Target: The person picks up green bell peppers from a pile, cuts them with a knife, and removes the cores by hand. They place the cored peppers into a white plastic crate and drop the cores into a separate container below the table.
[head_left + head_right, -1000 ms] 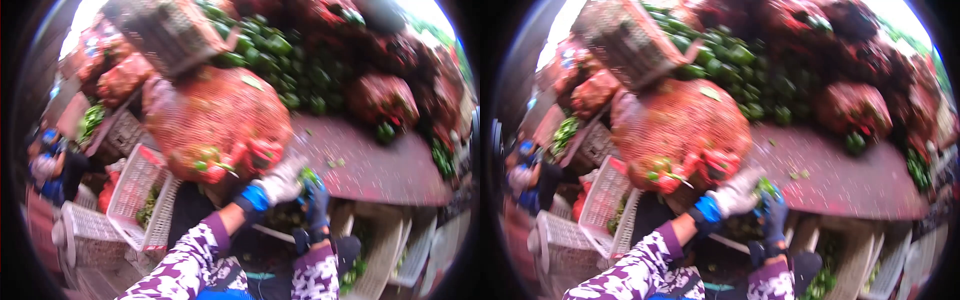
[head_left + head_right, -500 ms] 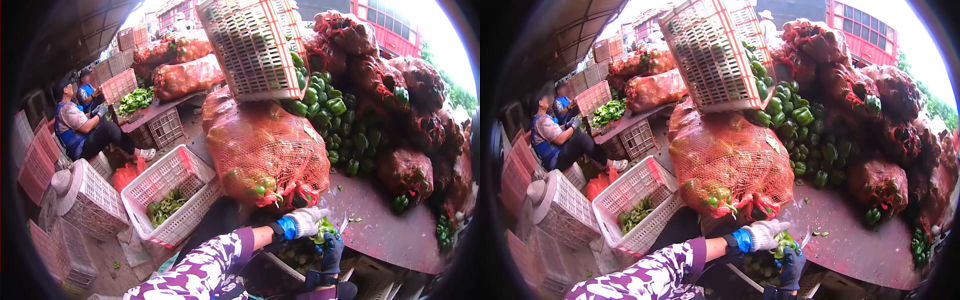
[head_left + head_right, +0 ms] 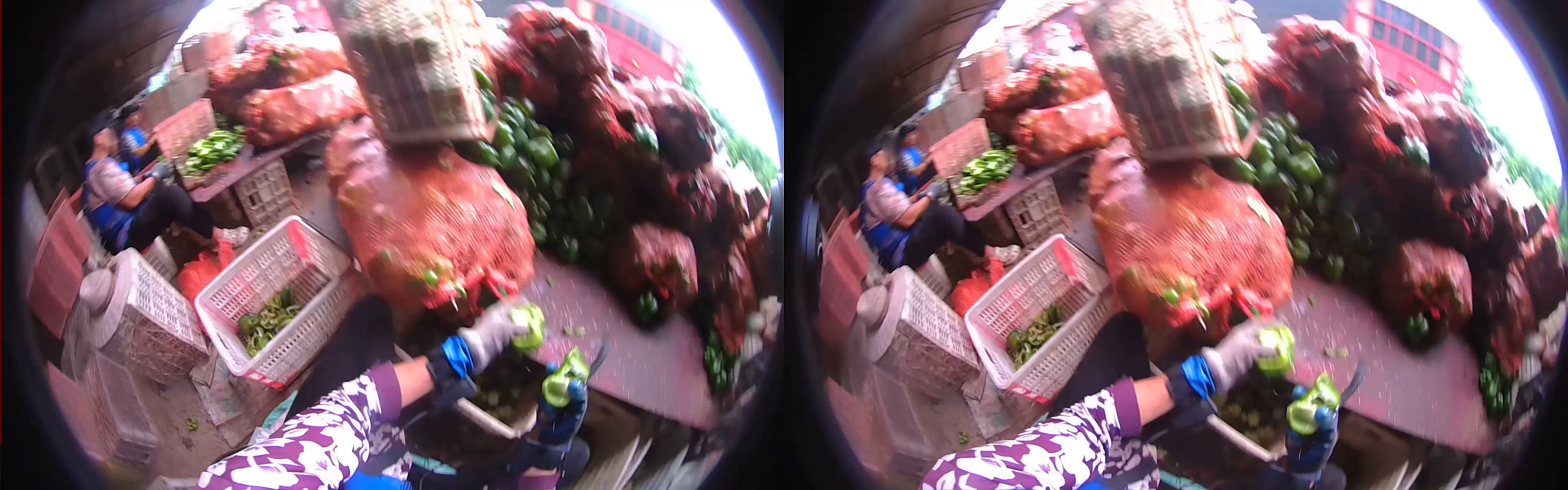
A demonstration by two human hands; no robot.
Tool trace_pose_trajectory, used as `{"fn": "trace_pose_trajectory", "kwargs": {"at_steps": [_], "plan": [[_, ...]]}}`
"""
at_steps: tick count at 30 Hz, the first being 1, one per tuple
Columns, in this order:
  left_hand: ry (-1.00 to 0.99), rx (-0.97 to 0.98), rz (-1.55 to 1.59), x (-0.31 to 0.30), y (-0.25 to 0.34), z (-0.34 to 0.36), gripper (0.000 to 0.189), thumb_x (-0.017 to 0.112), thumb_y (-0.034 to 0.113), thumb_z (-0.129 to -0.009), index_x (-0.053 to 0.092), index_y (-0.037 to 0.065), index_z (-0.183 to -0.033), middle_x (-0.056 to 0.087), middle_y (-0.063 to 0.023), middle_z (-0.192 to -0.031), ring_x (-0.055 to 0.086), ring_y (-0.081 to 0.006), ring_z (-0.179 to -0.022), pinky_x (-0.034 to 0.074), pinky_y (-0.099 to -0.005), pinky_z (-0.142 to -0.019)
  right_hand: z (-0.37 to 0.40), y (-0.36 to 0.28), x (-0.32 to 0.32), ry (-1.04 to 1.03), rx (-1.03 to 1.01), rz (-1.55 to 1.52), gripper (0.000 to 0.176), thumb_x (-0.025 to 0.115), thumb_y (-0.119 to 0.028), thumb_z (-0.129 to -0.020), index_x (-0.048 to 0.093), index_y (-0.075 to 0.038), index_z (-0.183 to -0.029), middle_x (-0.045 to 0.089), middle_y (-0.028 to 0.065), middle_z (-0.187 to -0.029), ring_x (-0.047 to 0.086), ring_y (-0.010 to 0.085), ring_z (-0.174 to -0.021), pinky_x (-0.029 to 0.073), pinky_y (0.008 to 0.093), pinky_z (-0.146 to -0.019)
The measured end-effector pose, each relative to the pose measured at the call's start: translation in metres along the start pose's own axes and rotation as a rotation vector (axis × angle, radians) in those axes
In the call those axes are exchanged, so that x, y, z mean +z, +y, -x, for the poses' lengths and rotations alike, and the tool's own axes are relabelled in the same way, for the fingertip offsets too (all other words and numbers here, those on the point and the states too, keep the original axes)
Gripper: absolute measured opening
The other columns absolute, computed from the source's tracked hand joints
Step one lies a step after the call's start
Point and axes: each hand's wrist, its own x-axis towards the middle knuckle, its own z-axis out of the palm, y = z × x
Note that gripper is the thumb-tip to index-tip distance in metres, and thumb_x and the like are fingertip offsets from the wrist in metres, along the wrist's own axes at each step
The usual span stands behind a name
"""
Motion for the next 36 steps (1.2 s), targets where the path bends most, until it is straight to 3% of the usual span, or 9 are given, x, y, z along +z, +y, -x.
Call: {"fn": "trace_pose_trajectory", "kwargs": {"at_steps": [6, 8, 11, 13, 15, 18, 20, 25, 36], "plan": [[-0.050, 0.097, -0.289, 0.007, 0.003, 0.016, 0.068, 0.075, 0.001, -0.077, 0.045, 0.005, -0.138, 0.059, -0.0072, -0.123, 0.059, -0.0183, -0.113, 0.048, -0.0337, -0.101, 0.015, -0.042, -0.013, -0.699, -0.366, -0.963, 0.060, 0.056, -0.036, -0.100, 0.041, -0.005, -0.149, 0.064, 0.0173, -0.129, 0.053, 0.0077, -0.046, 0.045, 0.0222, -0.040], [-0.082, 0.112, -0.429, 0.018, 0.005, 0.017, 0.070, 0.076, 0.004, -0.076, 0.044, 0.005, -0.139, 0.058, -0.0074, -0.124, 0.058, -0.0174, -0.113, 0.047, -0.0332, -0.101, 0.016, -0.044, -0.022, -0.429, -0.413, -1.119, 0.050, 0.052, -0.029, -0.102, 0.047, -0.005, -0.145, 0.065, 0.0201, -0.126, 0.044, 0.0053, -0.040, 0.040, 0.0214, -0.036], [-0.148, 0.143, -0.786, 0.044, 0.014, 0.024, 0.068, 0.076, 0.010, -0.078, 0.045, 0.002, -0.138, 0.060, -0.0086, -0.121, 0.058, -0.0166, -0.113, 0.048, -0.0331, -0.100, 0.005, -0.031, -0.019, -0.042, -0.014, -0.439, 0.066, 0.054, -0.058, -0.096, 0.054, -0.007, -0.138, 0.067, 0.0137, -0.123, 0.055, 0.0077, -0.057, 0.046, 0.0200, -0.045], [-0.184, 0.176, -0.939, 0.056, 0.015, 0.030, 0.065, 0.076, 0.011, -0.078, 0.048, 0.000, -0.136, 0.061, -0.0102, -0.118, 0.058, -0.0158, -0.112, 0.047, -0.0329, -0.100, 0.003, -0.005, 0.002, 0.256, -0.087, 0.388, 0.056, 0.055, -0.044, -0.101, 0.052, -0.005, -0.140, 0.070, 0.0128, -0.115, 0.061, 0.0101, -0.071, 0.048, 0.0232, -0.047], [-0.222, 0.261, -0.981, 0.059, 0.006, 0.031, 0.060, 0.075, 0.010, -0.077, 0.052, 0.001, -0.132, 0.061, -0.0102, -0.115, 0.059, -0.0163, -0.109, 0.048, -0.0325, -0.098, -0.007, 0.027, -0.032, 0.268, -0.101, 0.569, 0.048, 0.056, -0.037, -0.102, 0.055, -0.003, -0.136, 0.070, 0.0077, -0.112, 0.064, 0.0108, -0.077, 0.054, 0.0257, -0.062], [-0.221, 0.553, -1.249, 0.068, 0.023, 0.035, 0.056, 0.078, 0.018, -0.071, 0.057, 0.003, -0.121, 0.059, -0.0156, -0.106, 0.060, -0.0311, -0.103, 0.049, -0.0396, -0.092, 0.000, 0.021, 0.015, 0.090, -0.038, 0.169, 0.043, 0.049, -0.030, -0.105, 0.053, -0.001, -0.136, 0.065, 0.0067, -0.121, 0.065, 0.0168, -0.102, 0.053, 0.0345, -0.094], [-0.193, 0.650, -1.425, 0.059, 0.023, 0.032, 0.057, 0.075, 0.028, -0.074, 0.058, 0.004, -0.122, 0.060, -0.0184, -0.107, 0.058, -0.0364, -0.107, 0.048, -0.0430, -0.094, 0.002, 0.021, 0.024, 0.049, -0.028, 0.135, 0.041, 0.050, -0.032, -0.105, 0.055, -0.003, -0.134, 0.064, 0.0077, -0.123, 0.064, 0.0189, -0.110, 0.053, 0.0362, -0.095], [-0.193, 0.495, -1.703, 0.071, 0.037, 0.041, 0.064, 0.071, 0.032, -0.075, 0.052, 0.002, -0.128, 0.061, -0.0179, -0.105, 0.063, -0.0364, -0.100, 0.054, -0.0447, -0.083, 0.002, 0.033, 0.010, 0.199, -0.004, 0.324, 0.029, 0.054, -0.033, -0.103, 0.061, -0.009, -0.119, 0.066, 0.0005, -0.100, 0.065, 0.0097, -0.083, 0.054, 0.0272, -0.068], [-0.269, 0.436, -1.683, 0.056, 0.038, 0.047, 0.058, 0.069, 0.032, -0.080, 0.050, 0.004, -0.127, 0.065, -0.0191, -0.090, 0.067, -0.0378, -0.084, 0.054, -0.0471, -0.069, 0.004, 0.061, 0.038, 0.316, -0.163, 0.371, 0.029, 0.057, -0.028, -0.103, 0.059, -0.007, -0.123, 0.063, -0.0031, -0.093, 0.060, 0.0061, -0.078, 0.050, 0.0232, -0.067]]}}
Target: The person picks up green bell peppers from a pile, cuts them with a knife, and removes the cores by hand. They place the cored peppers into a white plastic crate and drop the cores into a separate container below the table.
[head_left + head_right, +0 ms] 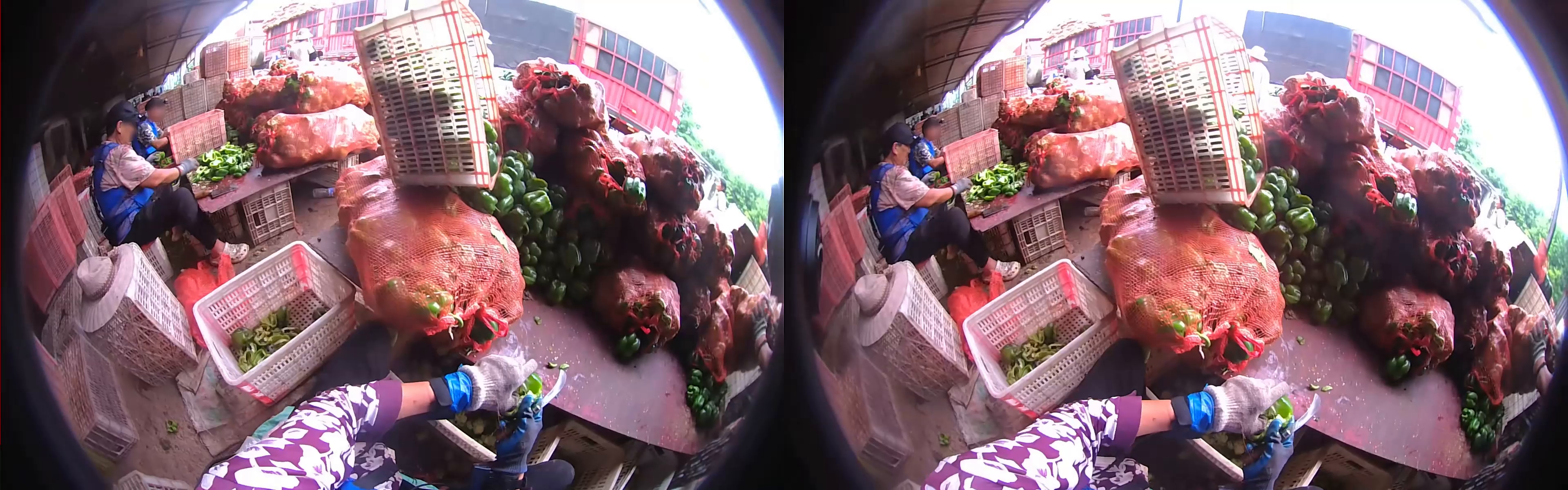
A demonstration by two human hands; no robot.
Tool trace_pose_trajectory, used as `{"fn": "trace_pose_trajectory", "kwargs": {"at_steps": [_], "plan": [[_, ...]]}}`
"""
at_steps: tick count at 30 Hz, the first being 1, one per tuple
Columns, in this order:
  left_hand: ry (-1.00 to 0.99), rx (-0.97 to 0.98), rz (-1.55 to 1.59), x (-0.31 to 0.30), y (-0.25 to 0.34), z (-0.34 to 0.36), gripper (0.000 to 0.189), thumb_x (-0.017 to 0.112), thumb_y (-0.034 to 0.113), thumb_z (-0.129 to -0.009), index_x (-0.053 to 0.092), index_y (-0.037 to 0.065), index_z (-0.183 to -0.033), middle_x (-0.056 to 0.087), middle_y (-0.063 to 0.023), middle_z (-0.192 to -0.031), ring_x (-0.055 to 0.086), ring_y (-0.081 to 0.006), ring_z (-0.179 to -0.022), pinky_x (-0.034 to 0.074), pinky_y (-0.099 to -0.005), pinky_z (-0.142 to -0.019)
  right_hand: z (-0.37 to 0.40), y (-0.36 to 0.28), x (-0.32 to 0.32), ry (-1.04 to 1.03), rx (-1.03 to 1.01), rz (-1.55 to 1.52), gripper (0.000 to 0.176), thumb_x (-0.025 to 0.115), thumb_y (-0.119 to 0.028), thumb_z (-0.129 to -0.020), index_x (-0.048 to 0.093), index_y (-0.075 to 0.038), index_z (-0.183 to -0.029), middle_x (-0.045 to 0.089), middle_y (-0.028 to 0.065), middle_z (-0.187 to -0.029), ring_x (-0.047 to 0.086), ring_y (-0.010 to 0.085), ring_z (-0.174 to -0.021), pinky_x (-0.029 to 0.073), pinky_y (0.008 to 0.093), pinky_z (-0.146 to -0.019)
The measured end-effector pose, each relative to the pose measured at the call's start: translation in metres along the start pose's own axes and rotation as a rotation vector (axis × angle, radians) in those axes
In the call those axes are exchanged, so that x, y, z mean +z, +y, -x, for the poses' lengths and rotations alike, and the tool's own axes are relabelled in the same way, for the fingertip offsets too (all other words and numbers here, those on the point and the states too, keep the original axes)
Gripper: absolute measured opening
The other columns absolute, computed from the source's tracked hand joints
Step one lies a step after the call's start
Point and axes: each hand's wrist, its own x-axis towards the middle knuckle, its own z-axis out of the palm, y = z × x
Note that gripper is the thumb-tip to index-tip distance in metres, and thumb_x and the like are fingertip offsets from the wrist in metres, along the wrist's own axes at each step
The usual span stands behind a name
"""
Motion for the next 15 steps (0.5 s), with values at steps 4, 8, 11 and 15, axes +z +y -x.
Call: {"fn": "trace_pose_trajectory", "kwargs": {"at_steps": [4, 8, 11, 15], "plan": [[-0.021, -0.017, 0.005, -0.006, -0.001, 0.005, 0.051, 0.070, 0.028, -0.080, 0.051, 0.007, -0.122, 0.066, -0.0171, -0.090, 0.068, -0.0378, -0.082, 0.054, -0.0468, -0.069, 0.011, -0.013, 0.001, -0.138, -0.028, 0.164, 0.032, 0.057, -0.027, -0.102, 0.059, -0.005, -0.126, 0.059, -0.0047, -0.086, 0.054, 0.0038, -0.072, 0.043, 0.0211, -0.061], [-0.019, -0.039, -0.016, -0.008, -0.007, 0.017, 0.045, 0.069, 0.029, -0.081, 0.053, 0.006, -0.116, 0.066, -0.0167, -0.087, 0.069, -0.0368, -0.080, 0.055, -0.0459, -0.066, 0.014, -0.007, 0.002, -0.107, 0.052, 0.130, 0.030, 0.059, -0.023, -0.101, 0.060, -0.005, -0.125, 0.060, -0.0045, -0.087, 0.055, 0.0048, -0.072, 0.046, 0.0220, -0.062], [-0.041, -0.063, -0.036, -0.010, -0.008, 0.020, 0.042, 0.069, 0.029, -0.080, 0.054, 0.005, -0.112, 0.065, -0.0169, -0.086, 0.069, -0.0365, -0.079, 0.055, -0.0462, -0.065, 0.015, -0.002, 0.007, -0.112, 0.053, 0.049, 0.027, 0.061, -0.018, -0.100, 0.061, -0.006, -0.124, 0.061, -0.0039, -0.089, 0.059, 0.0070, -0.073, 0.050, 0.0247, -0.064], [0.095, -0.015, -0.076, -0.015, -0.014, 0.023, 0.031, 0.070, 0.027, -0.077, 0.058, 0.005, -0.096, 0.064, -0.0142, -0.076, 0.068, -0.0357, -0.070, 0.054, -0.0451, -0.058, 0.017, -0.008, 0.016, -0.143, 0.132, 0.017, 0.028, 0.060, -0.013, -0.099, 0.060, -0.007, -0.126, 0.064, -0.0026, -0.091, 0.058, 0.0054, -0.071, 0.048, 0.0228, -0.059]]}}
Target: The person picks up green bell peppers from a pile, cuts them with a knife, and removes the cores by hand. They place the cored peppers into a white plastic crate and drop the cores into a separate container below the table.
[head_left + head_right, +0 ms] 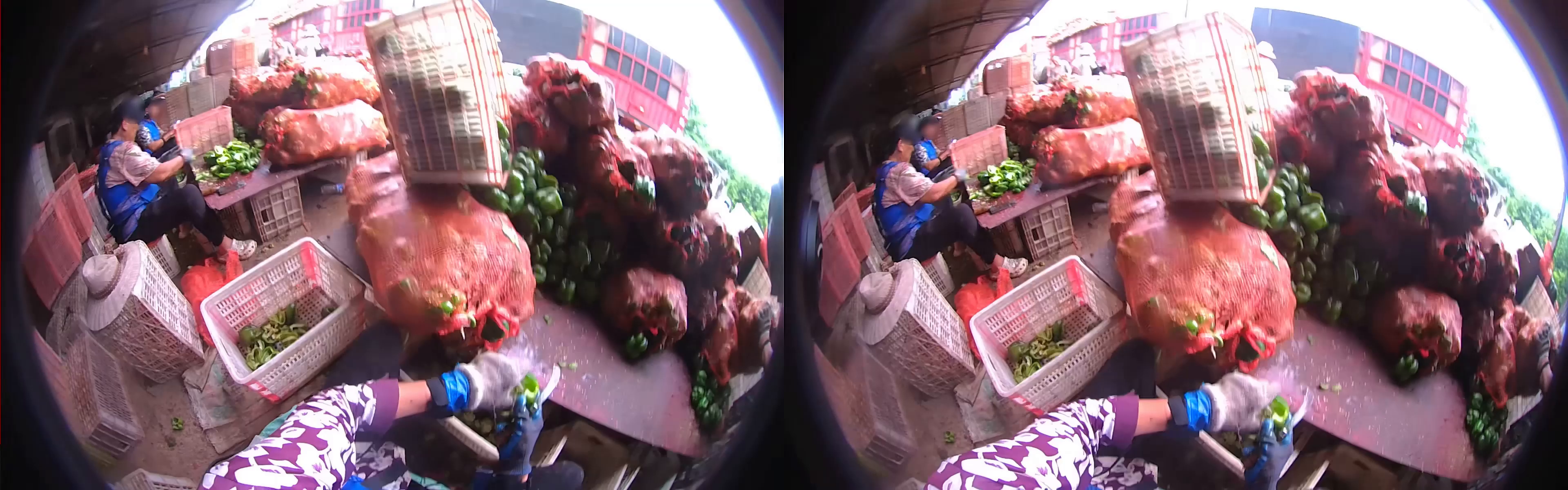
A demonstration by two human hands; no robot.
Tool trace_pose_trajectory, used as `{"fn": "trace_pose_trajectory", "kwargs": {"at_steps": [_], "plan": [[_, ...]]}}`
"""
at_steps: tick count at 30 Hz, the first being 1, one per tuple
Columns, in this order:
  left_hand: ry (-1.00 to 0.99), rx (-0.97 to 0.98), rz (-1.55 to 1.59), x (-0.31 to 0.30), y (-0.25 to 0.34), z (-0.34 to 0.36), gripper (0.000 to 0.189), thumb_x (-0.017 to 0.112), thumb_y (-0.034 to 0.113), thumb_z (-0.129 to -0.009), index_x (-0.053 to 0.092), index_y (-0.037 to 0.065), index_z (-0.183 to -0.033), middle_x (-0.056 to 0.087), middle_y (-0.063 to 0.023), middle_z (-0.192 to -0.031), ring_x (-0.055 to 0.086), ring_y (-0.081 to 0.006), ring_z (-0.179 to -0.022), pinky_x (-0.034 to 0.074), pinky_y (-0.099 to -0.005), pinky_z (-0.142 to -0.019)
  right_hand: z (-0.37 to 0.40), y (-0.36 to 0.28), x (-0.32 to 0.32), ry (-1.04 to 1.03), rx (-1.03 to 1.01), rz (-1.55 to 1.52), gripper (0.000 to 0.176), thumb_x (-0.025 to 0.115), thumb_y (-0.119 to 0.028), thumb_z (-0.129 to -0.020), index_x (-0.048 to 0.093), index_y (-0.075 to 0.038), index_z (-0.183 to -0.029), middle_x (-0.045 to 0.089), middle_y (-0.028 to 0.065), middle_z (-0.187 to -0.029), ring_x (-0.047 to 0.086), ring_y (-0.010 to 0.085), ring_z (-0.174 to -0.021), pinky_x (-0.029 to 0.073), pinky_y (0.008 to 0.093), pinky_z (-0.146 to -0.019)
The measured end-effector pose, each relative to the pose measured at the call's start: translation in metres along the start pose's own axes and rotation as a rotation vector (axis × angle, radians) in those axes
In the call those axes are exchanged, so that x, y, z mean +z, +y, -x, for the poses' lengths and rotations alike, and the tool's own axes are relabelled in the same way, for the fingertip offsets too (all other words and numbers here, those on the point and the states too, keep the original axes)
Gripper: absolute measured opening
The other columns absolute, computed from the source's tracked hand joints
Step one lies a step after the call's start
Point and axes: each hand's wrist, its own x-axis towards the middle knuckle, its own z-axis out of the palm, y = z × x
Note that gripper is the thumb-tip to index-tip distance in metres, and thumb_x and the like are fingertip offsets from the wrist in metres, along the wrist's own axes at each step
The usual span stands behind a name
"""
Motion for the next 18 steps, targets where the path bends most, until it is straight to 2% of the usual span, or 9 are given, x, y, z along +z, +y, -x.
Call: {"fn": "trace_pose_trajectory", "kwargs": {"at_steps": [5, 7, 9, 11, 13, 14, 15, 17, 18], "plan": [[-0.006, 0.032, 0.052, -0.006, 0.011, -0.008, 0.025, 0.071, 0.024, -0.075, 0.060, 0.008, -0.093, 0.064, -0.0156, -0.072, 0.067, -0.0360, -0.067, 0.054, -0.0440, -0.057, 0.001, -0.014, -0.002, -0.007, 0.027, 0.083, 0.034, 0.065, -0.012, -0.095, 0.060, -0.010, -0.128, 0.064, -0.0045, -0.086, 0.053, 0.0012, -0.062, 0.037, 0.0178, -0.048], [0.057, -0.020, 0.151, 0.010, 0.007, -0.006, 0.030, 0.074, 0.023, -0.074, 0.062, 0.009, -0.098, 0.066, -0.0166, -0.076, 0.068, -0.0363, -0.070, 0.055, -0.0431, -0.060, 0.004, -0.031, 0.005, 0.029, 0.132, 0.078, 0.038, 0.067, -0.011, -0.093, 0.059, -0.009, -0.130, 0.064, -0.0041, -0.087, 0.053, 0.0016, -0.060, 0.038, 0.0181, -0.047], [0.112, 0.013, 0.218, 0.009, 0.011, -0.005, 0.037, 0.077, 0.022, -0.073, 0.063, 0.009, -0.105, 0.067, -0.0163, -0.079, 0.068, -0.0362, -0.074, 0.055, -0.0422, -0.063, 0.001, -0.021, 0.001, 0.029, 0.073, -0.029, 0.043, 0.068, -0.010, -0.092, 0.056, -0.009, -0.134, 0.064, -0.0028, -0.089, 0.054, 0.0025, -0.060, 0.039, 0.0185, -0.047], [0.037, -0.019, 0.200, 0.004, 0.014, -0.004, 0.040, 0.077, 0.017, -0.073, 0.063, 0.007, -0.110, 0.067, -0.0161, -0.081, 0.069, -0.0352, -0.074, 0.055, -0.0405, -0.064, -0.002, -0.014, -0.013, 0.018, 0.103, -0.076, 0.048, 0.070, -0.010, -0.090, 0.055, -0.008, -0.136, 0.066, -0.0010, -0.091, 0.056, 0.0033, -0.062, 0.041, 0.0190, -0.046], [0.048, -0.011, 0.333, 0.001, 0.018, -0.007, 0.043, 0.074, 0.011, -0.072, 0.064, 0.005, -0.114, 0.067, -0.0170, -0.081, 0.069, -0.0307, -0.071, 0.055, -0.0368, -0.064, -0.003, -0.015, -0.020, -0.004, 0.126, -0.122, 0.051, 0.072, -0.011, -0.089, 0.054, -0.008, -0.136, 0.066, -0.0003, -0.093, 0.056, 0.0032, -0.061, 0.041, 0.0195, -0.044], [0.054, -0.020, 0.440, -0.006, 0.023, -0.008, 0.049, 0.073, 0.009, -0.072, 0.064, 0.002, -0.120, 0.065, -0.0174, -0.079, 0.068, -0.0237, -0.068, 0.054, -0.0327, -0.066, -0.006, -0.012, -0.022, 0.005, 0.118, -0.132, 0.050, 0.072, -0.011, -0.088, 0.055, -0.009, -0.135, 0.067, 0.0002, -0.091, 0.055, 0.0032, -0.058, 0.040, 0.0197, -0.042], [-0.017, -0.066, 0.423, -0.011, 0.025, -0.007, 0.051, 0.073, 0.008, -0.075, 0.063, -0.001, -0.124, 0.068, -0.0155, -0.083, 0.066, -0.0144, -0.074, 0.054, -0.0296, -0.071, -0.008, -0.009, -0.024, 0.013, 0.109, -0.142, 0.049, 0.073, -0.012, -0.087, 0.056, -0.009, -0.133, 0.067, 0.0007, -0.090, 0.054, 0.0032, -0.055, 0.040, 0.0200, -0.040], [-0.025, -0.117, 0.654, -0.005, 0.019, -0.004, 0.051, 0.073, 0.007, -0.079, 0.060, -0.005, -0.127, 0.069, -0.0110, -0.095, 0.063, -0.0095, -0.085, 0.054, -0.0278, -0.078, -0.006, -0.017, -0.027, -0.040, 0.143, -0.185, 0.046, 0.072, -0.012, -0.087, 0.057, -0.009, -0.131, 0.068, 0.0008, -0.089, 0.053, 0.0034, -0.053, 0.039, 0.0201, -0.040], [-0.134, -0.281, 0.832, -0.009, 0.019, -0.003, 0.052, 0.074, 0.005, -0.081, 0.058, -0.008, -0.128, 0.068, -0.0081, -0.106, 0.060, -0.0087, -0.095, 0.053, -0.0280, -0.085, -0.005, -0.020, -0.027, -0.051, 0.156, -0.200, 0.044, 0.072, -0.013, -0.088, 0.058, -0.008, -0.130, 0.068, 0.0008, -0.088, 0.054, 0.0036, -0.053, 0.039, 0.0202, -0.039]]}}
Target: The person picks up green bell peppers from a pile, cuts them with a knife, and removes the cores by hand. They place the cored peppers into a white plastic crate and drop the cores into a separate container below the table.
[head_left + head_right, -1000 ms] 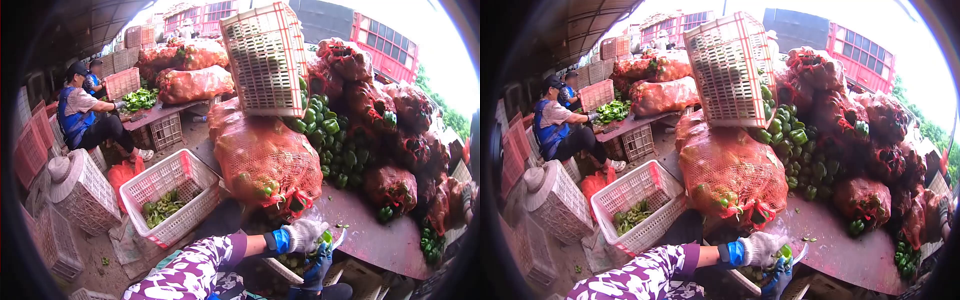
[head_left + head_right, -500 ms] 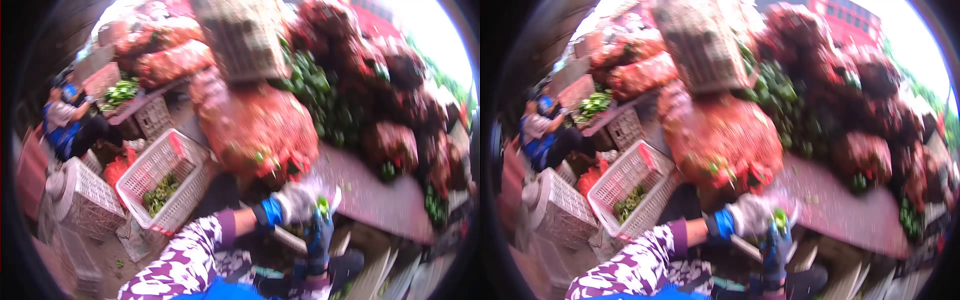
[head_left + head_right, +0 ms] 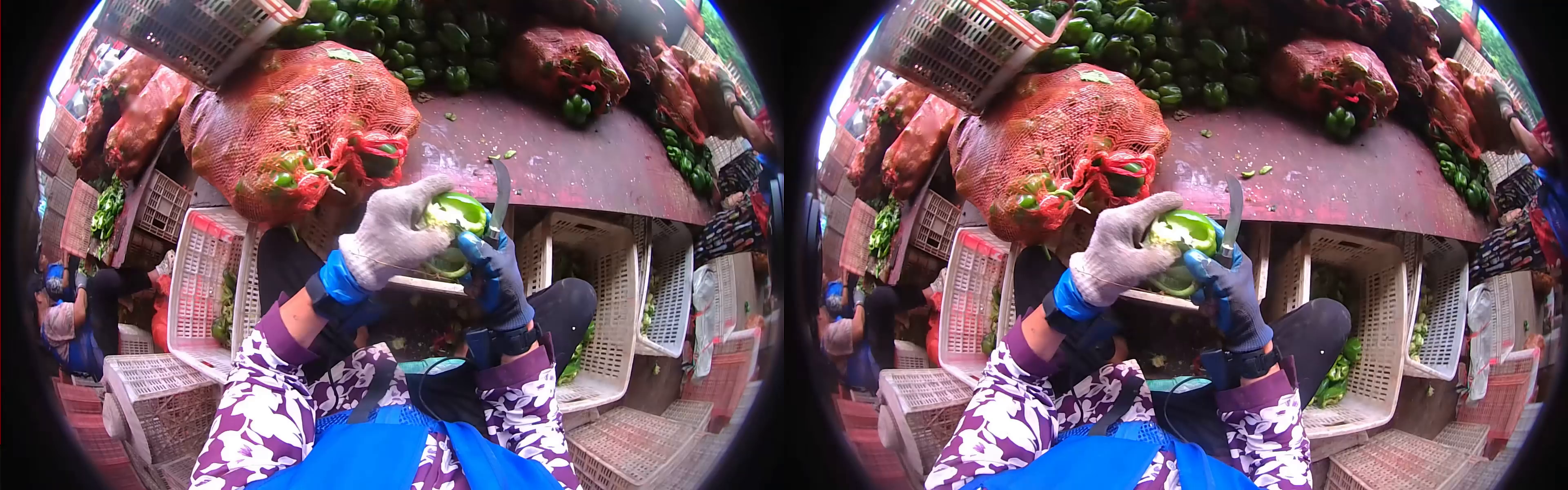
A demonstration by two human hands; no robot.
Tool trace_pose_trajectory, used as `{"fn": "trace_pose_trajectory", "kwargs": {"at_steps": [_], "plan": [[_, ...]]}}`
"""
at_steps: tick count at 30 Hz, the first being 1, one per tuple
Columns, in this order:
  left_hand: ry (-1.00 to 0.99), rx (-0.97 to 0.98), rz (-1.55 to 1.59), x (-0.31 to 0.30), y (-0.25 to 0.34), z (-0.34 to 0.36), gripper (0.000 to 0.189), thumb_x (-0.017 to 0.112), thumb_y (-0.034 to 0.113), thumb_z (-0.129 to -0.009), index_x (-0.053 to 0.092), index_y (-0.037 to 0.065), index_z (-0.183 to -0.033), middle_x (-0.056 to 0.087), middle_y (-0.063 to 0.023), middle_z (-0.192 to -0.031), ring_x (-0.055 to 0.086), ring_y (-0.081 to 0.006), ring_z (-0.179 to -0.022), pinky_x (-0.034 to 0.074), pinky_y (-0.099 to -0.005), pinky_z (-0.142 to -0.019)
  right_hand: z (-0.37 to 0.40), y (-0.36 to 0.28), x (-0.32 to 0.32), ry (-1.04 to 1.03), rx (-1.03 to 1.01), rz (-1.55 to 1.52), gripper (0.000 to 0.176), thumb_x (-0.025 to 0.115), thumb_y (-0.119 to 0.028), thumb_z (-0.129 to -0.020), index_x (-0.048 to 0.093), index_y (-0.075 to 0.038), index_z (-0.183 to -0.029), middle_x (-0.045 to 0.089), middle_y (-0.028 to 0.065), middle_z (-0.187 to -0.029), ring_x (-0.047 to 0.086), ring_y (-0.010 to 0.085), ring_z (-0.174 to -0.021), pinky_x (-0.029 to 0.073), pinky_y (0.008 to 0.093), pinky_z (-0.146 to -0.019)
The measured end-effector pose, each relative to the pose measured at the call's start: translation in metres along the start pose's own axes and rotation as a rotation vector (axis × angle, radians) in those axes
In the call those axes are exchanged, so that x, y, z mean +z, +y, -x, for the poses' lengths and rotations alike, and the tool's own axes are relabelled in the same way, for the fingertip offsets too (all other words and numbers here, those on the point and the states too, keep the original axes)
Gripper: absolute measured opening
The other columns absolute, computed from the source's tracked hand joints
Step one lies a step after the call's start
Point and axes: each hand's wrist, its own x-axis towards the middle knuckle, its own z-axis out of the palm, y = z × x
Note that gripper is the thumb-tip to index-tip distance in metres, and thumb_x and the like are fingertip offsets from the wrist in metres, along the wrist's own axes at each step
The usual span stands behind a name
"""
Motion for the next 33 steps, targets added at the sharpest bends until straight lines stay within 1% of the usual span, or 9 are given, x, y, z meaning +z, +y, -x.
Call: {"fn": "trace_pose_trajectory", "kwargs": {"at_steps": [2, 4, 8, 17, 21, 23, 26, 29, 33], "plan": [[0.006, -0.059, 0.379, -0.002, -0.007, -0.002, 0.054, 0.072, 0.004, -0.080, 0.057, -0.006, -0.131, 0.067, -0.0060, -0.105, 0.064, -0.0109, -0.091, 0.054, -0.0291, -0.084, 0.001, -0.005, -0.003, -0.030, 0.022, -0.027, 0.042, 0.070, -0.015, -0.089, 0.058, -0.006, -0.128, 0.067, 0.0012, -0.088, 0.056, 0.0048, -0.056, 0.043, 0.0211, -0.042], [0.014, -0.261, 0.749, -0.005, 0.001, 0.000, 0.057, 0.068, 0.007, -0.081, 0.052, -0.003, -0.135, 0.067, -0.0067, -0.101, 0.067, -0.0146, -0.085, 0.055, -0.0295, -0.081, 0.004, -0.006, -0.005, -0.088, -0.035, 0.020, 0.048, 0.061, -0.026, -0.095, 0.051, -0.002, -0.136, 0.064, 0.0116, -0.122, 0.070, 0.0223, -0.100, 0.062, 0.0369, -0.079], [0.186, -0.130, 0.895, 0.009, -0.019, -0.005, 0.056, 0.068, 0.011, -0.088, 0.049, 0.000, -0.139, 0.067, -0.0073, -0.098, 0.067, -0.0147, -0.082, 0.057, -0.0284, -0.072, 0.000, -0.016, -0.003, -0.020, -0.078, -0.143, 0.050, 0.059, -0.031, -0.096, 0.049, -0.005, -0.138, 0.064, 0.0124, -0.124, 0.069, 0.0259, -0.102, 0.062, 0.0368, -0.073], [-0.173, 0.051, -0.062, 0.031, -0.070, -0.017, 0.051, 0.069, 0.017, -0.092, 0.053, 0.000, -0.137, 0.065, -0.0112, -0.109, 0.062, -0.0197, -0.101, 0.051, -0.0310, -0.090, 0.013, -0.074, -0.056, -0.898, -0.627, -1.172, 0.056, 0.048, -0.015, -0.102, 0.031, -0.010, -0.154, 0.065, 0.0207, -0.125, 0.056, 0.0106, -0.047, 0.047, 0.0214, -0.038], [-0.305, -0.110, -0.445, 0.031, -0.052, -0.082, 0.025, 0.069, 0.027, -0.091, 0.073, 0.005, -0.103, 0.071, -0.0124, -0.098, 0.068, -0.0246, -0.095, 0.053, -0.0369, -0.084, 0.010, -0.063, -0.076, -0.360, -0.544, -1.231, 0.052, 0.048, -0.022, -0.104, 0.036, -0.007, -0.152, 0.068, 0.0121, -0.117, 0.057, 0.0108, -0.054, 0.045, 0.0234, -0.044], [-0.072, 0.204, -0.616, 0.027, -0.075, -0.144, 0.018, 0.069, 0.021, -0.089, 0.072, 0.006, -0.098, 0.070, -0.0129, -0.092, 0.067, -0.0325, -0.088, 0.055, -0.0389, -0.079, -0.001, -0.058, -0.077, -0.498, -0.291, -1.004, 0.052, 0.049, -0.028, -0.105, 0.037, -0.007, -0.151, 0.067, 0.0106, -0.115, 0.056, 0.0103, -0.055, 0.045, 0.0229, -0.043], [-0.110, 0.068, -0.989, 0.008, -0.073, -0.237, 0.039, 0.065, 0.030, -0.087, 0.065, 0.004, -0.116, 0.064, -0.0187, -0.119, 0.061, -0.0362, -0.113, 0.049, -0.0435, -0.098, 0.007, -0.063, -0.043, 0.055, -0.055, -0.311, 0.056, 0.055, -0.036, -0.102, 0.044, -0.004, -0.146, 0.067, 0.0135, -0.117, 0.067, 0.0164, -0.077, 0.052, 0.0226, -0.049], [-0.150, -0.235, -1.204, -0.009, -0.084, -0.316, 0.053, 0.060, 0.032, -0.089, 0.054, 0.001, -0.131, 0.054, -0.0221, -0.136, 0.052, -0.0377, -0.127, 0.043, -0.0432, -0.106, 0.005, -0.054, -0.036, 0.125, 0.185, 0.103, 0.054, 0.059, -0.032, -0.099, 0.050, 0.003, -0.139, 0.065, 0.0163, -0.125, 0.070, 0.0211, -0.100, 0.056, 0.0231, -0.056], [0.084, -0.050, -1.115, -0.006, -0.134, -0.383, 0.053, 0.062, 0.031, -0.089, 0.051, 0.003, -0.132, 0.050, -0.0237, -0.138, 0.049, -0.0415, -0.129, 0.044, -0.0463, -0.106, -0.006, -0.062, -0.030, 0.167, 0.222, 0.023, 0.051, 0.059, -0.029, -0.099, 0.053, 0.008, -0.133, 0.066, 0.0196, -0.120, 0.071, 0.0220, -0.090, 0.055, 0.0238, -0.055]]}}
